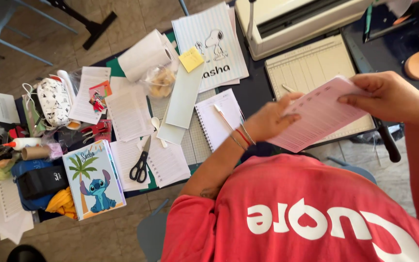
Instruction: Trimming notebook covers with scissors and organizing lined pages for assembly
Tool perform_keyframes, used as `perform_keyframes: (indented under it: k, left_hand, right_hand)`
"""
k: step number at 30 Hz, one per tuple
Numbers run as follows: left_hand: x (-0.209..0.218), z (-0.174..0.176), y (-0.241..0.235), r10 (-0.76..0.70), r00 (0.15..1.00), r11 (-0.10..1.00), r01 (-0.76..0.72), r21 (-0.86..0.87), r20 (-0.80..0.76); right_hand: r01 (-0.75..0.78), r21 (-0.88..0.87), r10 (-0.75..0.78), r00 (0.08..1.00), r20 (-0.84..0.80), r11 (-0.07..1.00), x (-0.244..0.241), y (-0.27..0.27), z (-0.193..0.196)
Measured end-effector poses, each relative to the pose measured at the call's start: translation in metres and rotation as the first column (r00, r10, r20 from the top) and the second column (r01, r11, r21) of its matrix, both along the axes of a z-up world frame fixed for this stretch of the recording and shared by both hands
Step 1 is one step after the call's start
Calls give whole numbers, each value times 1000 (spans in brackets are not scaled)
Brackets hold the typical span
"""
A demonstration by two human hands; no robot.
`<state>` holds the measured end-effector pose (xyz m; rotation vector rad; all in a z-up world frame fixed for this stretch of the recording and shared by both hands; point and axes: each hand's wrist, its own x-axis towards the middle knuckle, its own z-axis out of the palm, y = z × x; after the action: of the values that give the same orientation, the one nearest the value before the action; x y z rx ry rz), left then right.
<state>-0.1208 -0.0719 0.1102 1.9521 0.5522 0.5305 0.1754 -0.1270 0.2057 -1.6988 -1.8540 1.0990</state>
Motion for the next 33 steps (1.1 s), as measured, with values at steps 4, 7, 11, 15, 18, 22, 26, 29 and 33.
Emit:
perform_keyframes:
  k: [4, 7, 11, 15, 18, 22, 26, 29, 33]
  left_hand:
    - [-6, -83, 24, 83, 995, 900, -54, -432, 48]
    - [24, -139, 44, 372, 793, 690, 110, -715, 482]
    - [82, -150, 78, 567, 799, 742, -388, -547, 202]
    - [103, -174, 104, 536, 794, 819, -408, -403, 288]
    - [99, -136, 109, 441, 830, 878, -321, -355, 341]
    - [93, -176, 104, 499, 827, 824, -362, -436, 257]
    - [94, -167, 101, 530, 841, 777, -431, -459, 106]
    - [91, -132, 98, 530, 840, 759, -411, -505, 113]
    - [86, -103, 89, 592, 782, 724, -411, -554, 194]
  right_hand:
    - [293, -71, -301, 918, -259, 954, 40, -6, -99]
    - [506, 23, -450, 787, -422, 862, 57, 11, -160]
    - [613, -3, -502, 644, -577, 790, 62, 37, -203]
    - [674, -54, -571, 577, -584, 737, 77, 48, -235]
    - [591, -41, -464, 586, -664, 805, 71, 51, -224]
    - [584, -74, -502, 619, -604, 809, 76, 47, -257]
    - [570, -31, -477, 655, -586, 821, 82, 48, -257]
    - [552, -21, -479, 703, -525, 833, 89, 38, -239]
    - [535, -151, -539, 707, -458, 831, 79, 21, -187]
